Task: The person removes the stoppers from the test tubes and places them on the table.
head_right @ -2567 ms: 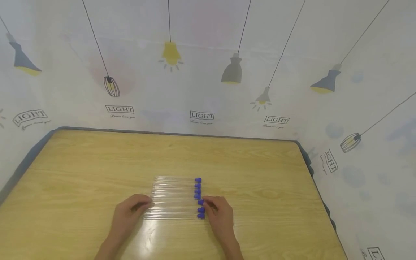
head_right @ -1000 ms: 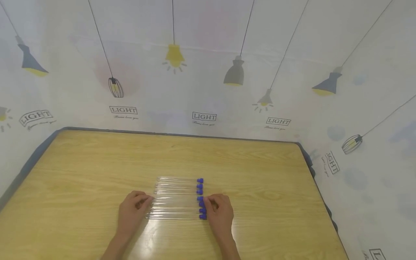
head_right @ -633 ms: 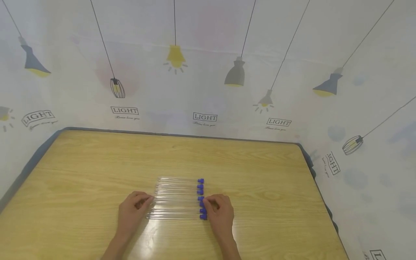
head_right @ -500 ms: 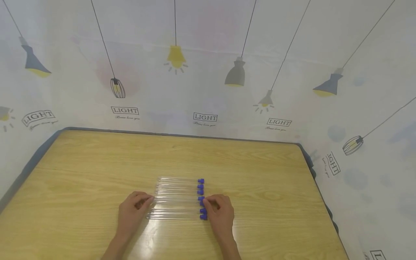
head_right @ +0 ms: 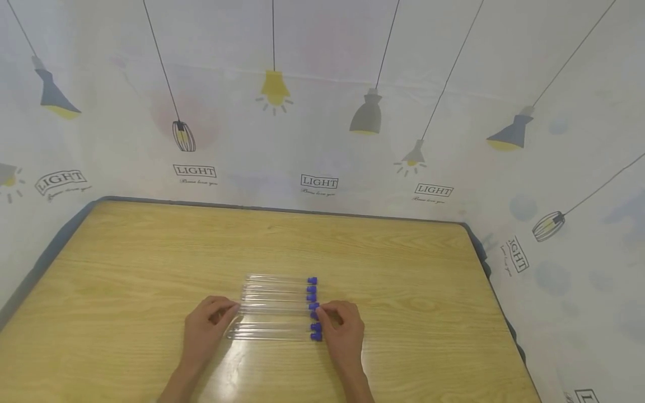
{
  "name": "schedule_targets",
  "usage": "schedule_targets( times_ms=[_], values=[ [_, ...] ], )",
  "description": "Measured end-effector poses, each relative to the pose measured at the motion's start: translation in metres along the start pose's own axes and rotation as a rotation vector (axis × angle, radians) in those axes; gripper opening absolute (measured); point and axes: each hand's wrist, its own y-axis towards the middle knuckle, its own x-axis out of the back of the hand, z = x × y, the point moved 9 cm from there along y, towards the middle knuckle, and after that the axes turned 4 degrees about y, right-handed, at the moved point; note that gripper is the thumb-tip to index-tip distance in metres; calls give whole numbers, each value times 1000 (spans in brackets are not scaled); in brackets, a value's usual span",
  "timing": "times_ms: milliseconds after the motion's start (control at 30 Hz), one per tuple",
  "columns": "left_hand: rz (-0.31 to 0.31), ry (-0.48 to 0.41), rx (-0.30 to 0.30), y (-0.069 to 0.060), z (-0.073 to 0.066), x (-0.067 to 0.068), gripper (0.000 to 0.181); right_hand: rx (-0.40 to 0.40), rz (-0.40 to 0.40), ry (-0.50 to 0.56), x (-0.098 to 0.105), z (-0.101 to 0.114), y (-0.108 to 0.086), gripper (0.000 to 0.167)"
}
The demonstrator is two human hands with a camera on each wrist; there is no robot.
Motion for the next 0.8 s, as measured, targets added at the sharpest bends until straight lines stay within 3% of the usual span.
schedule_targets(
  times_ms=[167, 367, 467, 600, 800],
  values=[
    [-11, -28, -26, 0, -4, 2, 15, 10, 6, 32, 0, -2, -1, 6],
    [-27, -107, -79, 2, -25, 8, 19, 10, -7, 54, 2, 2, -2, 9],
    [0, -171, -46, 4, -32, 10, 17, 21, 3, 102, 1, 15, -1, 9],
    [45, -256, 37, 5, -30, 8, 14, 15, 31, 195, 0, 31, 0, 9],
    [85, -341, 105, 4, -25, 4, 14, -23, 53, 307, -1, 31, -1, 7]
  ],
)
